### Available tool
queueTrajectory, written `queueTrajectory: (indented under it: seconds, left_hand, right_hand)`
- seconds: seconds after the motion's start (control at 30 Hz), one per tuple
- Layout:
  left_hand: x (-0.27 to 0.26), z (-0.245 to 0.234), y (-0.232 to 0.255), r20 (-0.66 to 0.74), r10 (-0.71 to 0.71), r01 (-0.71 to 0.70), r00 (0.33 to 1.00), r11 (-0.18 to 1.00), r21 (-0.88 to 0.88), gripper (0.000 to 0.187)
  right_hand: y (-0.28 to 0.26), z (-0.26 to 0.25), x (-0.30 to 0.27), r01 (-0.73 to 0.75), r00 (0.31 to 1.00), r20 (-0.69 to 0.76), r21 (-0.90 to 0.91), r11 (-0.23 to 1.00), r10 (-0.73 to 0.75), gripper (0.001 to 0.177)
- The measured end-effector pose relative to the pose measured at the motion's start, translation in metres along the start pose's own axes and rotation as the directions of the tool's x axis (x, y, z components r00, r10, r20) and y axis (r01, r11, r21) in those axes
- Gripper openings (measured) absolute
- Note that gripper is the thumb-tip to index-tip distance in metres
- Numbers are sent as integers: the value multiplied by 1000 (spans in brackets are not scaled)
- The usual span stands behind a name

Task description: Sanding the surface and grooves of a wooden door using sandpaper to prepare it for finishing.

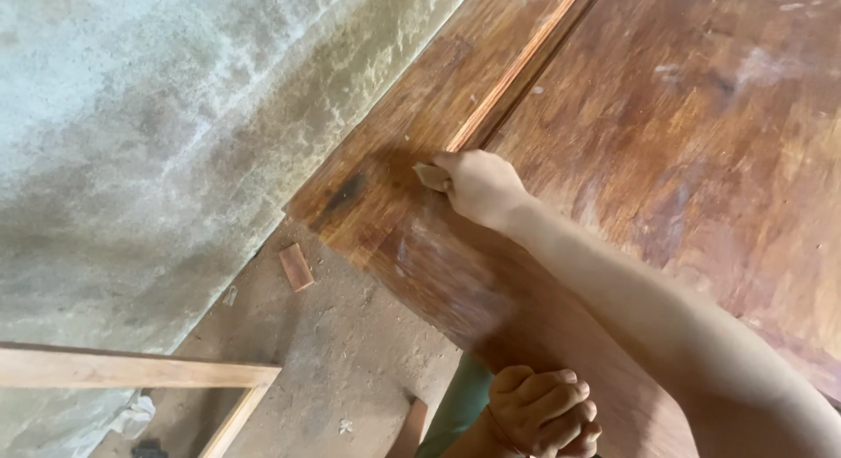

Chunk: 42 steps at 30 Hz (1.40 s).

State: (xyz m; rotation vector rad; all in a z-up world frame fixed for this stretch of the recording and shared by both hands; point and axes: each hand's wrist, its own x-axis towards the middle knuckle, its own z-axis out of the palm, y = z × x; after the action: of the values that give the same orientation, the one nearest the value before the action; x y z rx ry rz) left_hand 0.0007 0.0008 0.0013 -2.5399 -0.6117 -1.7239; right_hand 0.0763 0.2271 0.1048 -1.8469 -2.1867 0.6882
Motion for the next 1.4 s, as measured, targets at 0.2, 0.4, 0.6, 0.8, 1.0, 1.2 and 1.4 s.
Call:
queueTrajectory:
  seconds: [0.2, 0.4, 0.6, 0.8, 1.0, 1.2, 1.4]
  left_hand:
    - [6, -1, -3, -46, 26, -24, 999, 999, 36, 23]
    - [-2, 1, -2, -16, 23, -23, 1000, 1000, 9, 26]
    - [-2, -3, -1, 41, 5, -5, 999, 1000, 2, 26]
    - [-19, 11, 0, -18, -7, 7, 1000, 1000, 6, 28]
    - [-13, 7, 0, -30, 16, -15, 999, 999, 48, 24]
    - [-14, 4, -5, 17, 46, -46, 999, 999, 29, 24]
    - [-17, 17, -7, -118, 57, -56, 991, 998, 17, 34]
  right_hand:
    - [-2, -32, -44, -148, 959, 216, -168, 975, 183, 37]
    - [101, -19, -151, 114, 989, -87, -41, 993, -117, 46]
    - [128, -29, -222, -247, 964, 54, -190, 950, 262, 44]
    - [106, -15, -176, -216, 975, 78, 122, 969, 208, 54]
    - [-7, -39, -60, -262, 934, 248, -20, 965, 259, 51]
    - [37, -11, -64, 95, 995, -6, -88, 992, -96, 42]
    - [102, -33, -178, -13, 998, 57, -122, 992, 20, 41]
